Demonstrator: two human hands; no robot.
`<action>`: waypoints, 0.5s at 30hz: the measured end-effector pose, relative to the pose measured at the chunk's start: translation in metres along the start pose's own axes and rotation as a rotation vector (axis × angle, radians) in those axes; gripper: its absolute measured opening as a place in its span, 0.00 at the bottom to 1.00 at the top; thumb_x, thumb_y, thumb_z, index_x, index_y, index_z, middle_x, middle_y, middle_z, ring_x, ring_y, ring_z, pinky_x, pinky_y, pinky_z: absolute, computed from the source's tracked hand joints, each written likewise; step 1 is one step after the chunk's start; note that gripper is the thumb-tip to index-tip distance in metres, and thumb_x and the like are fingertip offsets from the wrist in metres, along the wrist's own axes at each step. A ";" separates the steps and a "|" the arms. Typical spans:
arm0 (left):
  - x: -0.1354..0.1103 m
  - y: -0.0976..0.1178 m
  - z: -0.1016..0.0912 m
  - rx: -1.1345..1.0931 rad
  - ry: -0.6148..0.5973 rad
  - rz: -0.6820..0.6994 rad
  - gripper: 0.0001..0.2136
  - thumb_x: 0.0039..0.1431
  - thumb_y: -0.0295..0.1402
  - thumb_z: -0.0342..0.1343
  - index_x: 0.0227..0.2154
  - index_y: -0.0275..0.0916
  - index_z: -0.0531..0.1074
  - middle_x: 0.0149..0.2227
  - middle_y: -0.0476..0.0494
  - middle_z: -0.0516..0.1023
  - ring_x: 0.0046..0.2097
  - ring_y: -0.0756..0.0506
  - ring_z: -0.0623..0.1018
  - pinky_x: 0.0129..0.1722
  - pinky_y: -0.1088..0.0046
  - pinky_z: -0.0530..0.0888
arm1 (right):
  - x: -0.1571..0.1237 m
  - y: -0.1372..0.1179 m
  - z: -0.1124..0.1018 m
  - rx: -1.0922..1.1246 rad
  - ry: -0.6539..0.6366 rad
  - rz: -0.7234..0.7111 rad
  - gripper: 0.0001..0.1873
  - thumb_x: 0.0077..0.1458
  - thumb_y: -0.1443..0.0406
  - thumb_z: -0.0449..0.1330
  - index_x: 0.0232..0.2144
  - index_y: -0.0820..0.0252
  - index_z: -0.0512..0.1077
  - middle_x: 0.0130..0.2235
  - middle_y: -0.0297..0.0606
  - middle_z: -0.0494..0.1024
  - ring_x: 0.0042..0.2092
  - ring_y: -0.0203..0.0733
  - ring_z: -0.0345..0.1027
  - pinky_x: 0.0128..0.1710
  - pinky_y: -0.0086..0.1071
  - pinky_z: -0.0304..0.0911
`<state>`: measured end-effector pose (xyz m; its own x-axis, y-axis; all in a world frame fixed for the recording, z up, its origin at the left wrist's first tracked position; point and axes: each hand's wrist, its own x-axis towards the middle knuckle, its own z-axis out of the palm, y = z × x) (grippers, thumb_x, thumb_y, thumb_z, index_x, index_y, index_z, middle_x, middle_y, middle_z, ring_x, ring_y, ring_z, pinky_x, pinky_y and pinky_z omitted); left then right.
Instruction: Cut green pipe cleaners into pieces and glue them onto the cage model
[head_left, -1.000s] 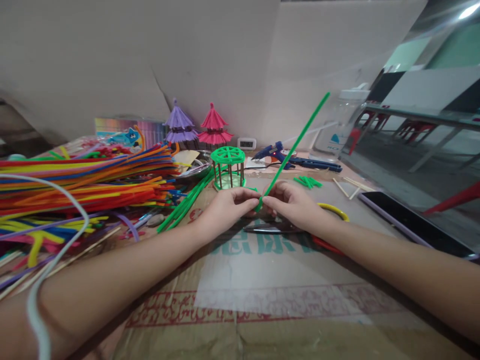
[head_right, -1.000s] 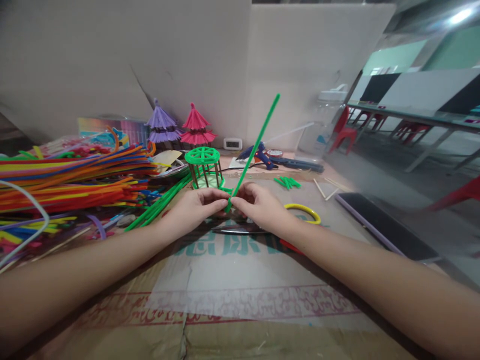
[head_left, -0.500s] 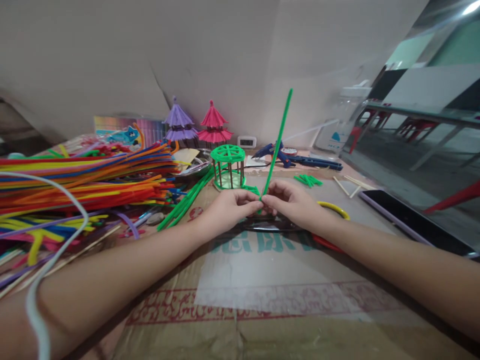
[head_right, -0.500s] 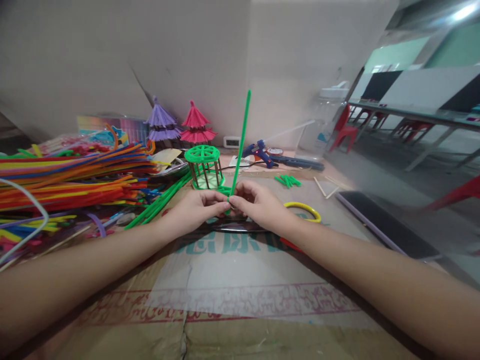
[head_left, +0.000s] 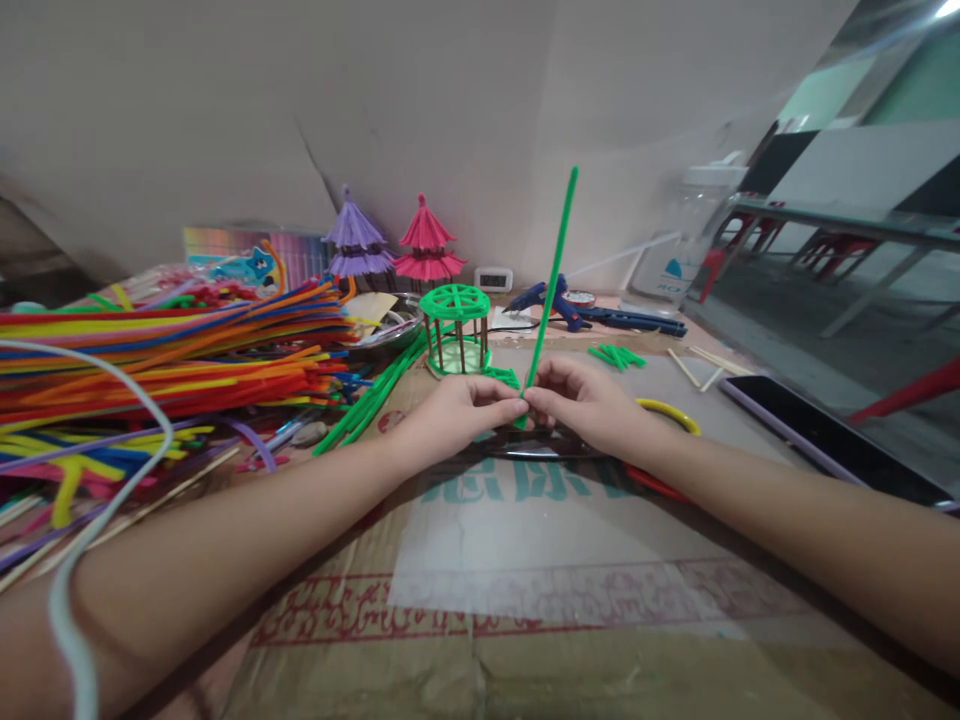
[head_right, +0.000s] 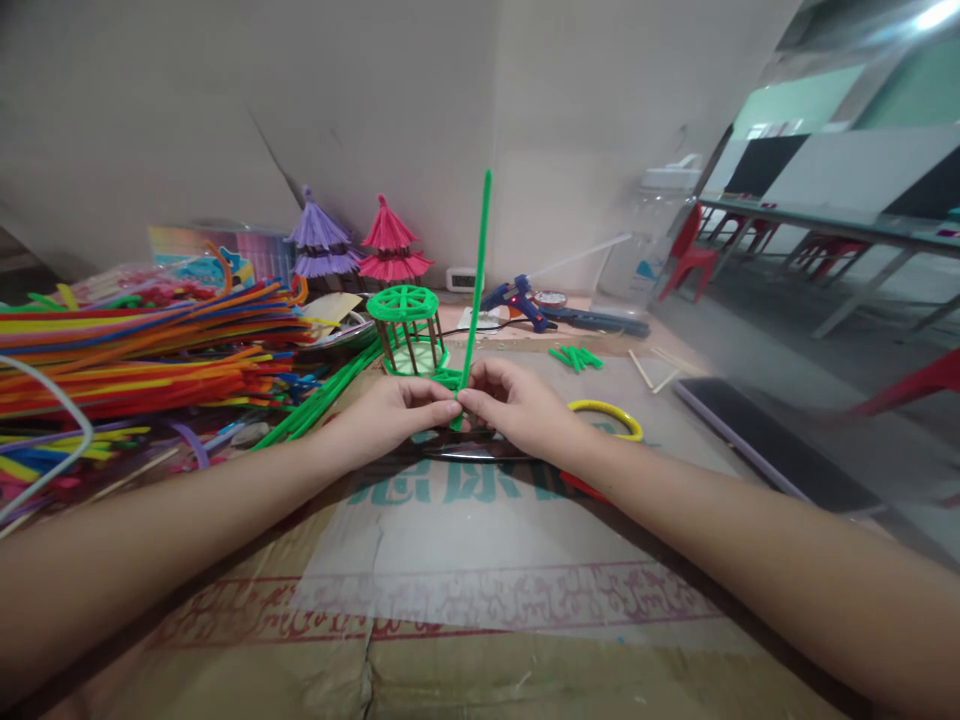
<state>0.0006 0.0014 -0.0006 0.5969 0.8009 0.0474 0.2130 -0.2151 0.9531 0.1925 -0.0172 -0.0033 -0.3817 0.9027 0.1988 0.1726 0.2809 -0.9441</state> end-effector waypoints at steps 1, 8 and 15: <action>0.000 0.000 0.000 -0.003 0.001 -0.002 0.11 0.56 0.39 0.59 0.30 0.35 0.78 0.30 0.47 0.79 0.31 0.52 0.73 0.32 0.76 0.65 | 0.000 0.000 0.000 -0.001 0.001 -0.003 0.08 0.56 0.61 0.59 0.29 0.57 0.63 0.24 0.29 0.71 0.25 0.33 0.66 0.25 0.29 0.61; 0.000 0.000 0.001 -0.003 -0.013 -0.004 0.10 0.55 0.38 0.60 0.33 0.35 0.78 0.32 0.48 0.81 0.32 0.52 0.74 0.32 0.77 0.66 | 0.001 -0.001 0.001 -0.006 0.025 -0.017 0.09 0.55 0.61 0.60 0.28 0.57 0.63 0.24 0.27 0.69 0.24 0.33 0.65 0.25 0.29 0.61; -0.001 0.001 0.000 0.023 -0.019 -0.004 0.11 0.56 0.39 0.59 0.32 0.35 0.78 0.31 0.48 0.80 0.31 0.52 0.73 0.32 0.77 0.65 | 0.000 -0.001 0.001 0.001 0.017 -0.023 0.09 0.56 0.62 0.59 0.28 0.57 0.64 0.24 0.27 0.68 0.24 0.32 0.65 0.25 0.29 0.61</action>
<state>0.0001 0.0006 0.0001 0.6102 0.7913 0.0375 0.2335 -0.2248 0.9460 0.1917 -0.0173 -0.0029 -0.3704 0.9012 0.2249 0.1630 0.3015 -0.9394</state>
